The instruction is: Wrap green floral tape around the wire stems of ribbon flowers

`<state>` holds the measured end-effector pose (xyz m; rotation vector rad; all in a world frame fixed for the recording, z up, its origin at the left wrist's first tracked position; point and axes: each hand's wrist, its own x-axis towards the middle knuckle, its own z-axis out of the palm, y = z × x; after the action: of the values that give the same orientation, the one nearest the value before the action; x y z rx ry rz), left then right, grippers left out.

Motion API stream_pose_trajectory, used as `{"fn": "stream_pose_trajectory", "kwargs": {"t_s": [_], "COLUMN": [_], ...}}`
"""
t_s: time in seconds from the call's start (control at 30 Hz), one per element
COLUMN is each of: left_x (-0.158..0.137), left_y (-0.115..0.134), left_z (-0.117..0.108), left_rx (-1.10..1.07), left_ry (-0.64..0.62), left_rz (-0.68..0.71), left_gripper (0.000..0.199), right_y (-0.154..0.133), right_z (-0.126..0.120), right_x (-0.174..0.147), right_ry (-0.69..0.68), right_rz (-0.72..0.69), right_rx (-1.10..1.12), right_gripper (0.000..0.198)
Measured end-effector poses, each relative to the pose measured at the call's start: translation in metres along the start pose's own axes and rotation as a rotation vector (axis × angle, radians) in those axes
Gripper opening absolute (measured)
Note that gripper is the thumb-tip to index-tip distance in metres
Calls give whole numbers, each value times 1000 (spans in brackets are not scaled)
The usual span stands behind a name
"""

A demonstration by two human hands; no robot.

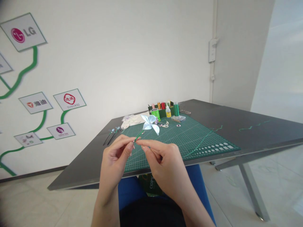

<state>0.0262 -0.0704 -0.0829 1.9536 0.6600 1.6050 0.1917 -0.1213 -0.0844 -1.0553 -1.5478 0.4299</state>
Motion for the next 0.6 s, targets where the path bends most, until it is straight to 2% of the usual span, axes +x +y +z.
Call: {"fn": "stream_pose_trajectory", "kwargs": {"t_s": [0.6], "left_x": [-2], "left_y": [2], "left_z": [2], "left_rx": [3], "left_ry": [75], "left_rz": [10], "left_gripper": [11], "right_y": [-4], "right_z": [1], "right_x": [0], "right_ry": [-10], "right_rz": [-7], "right_rx": [17], "right_gripper": [43]}}
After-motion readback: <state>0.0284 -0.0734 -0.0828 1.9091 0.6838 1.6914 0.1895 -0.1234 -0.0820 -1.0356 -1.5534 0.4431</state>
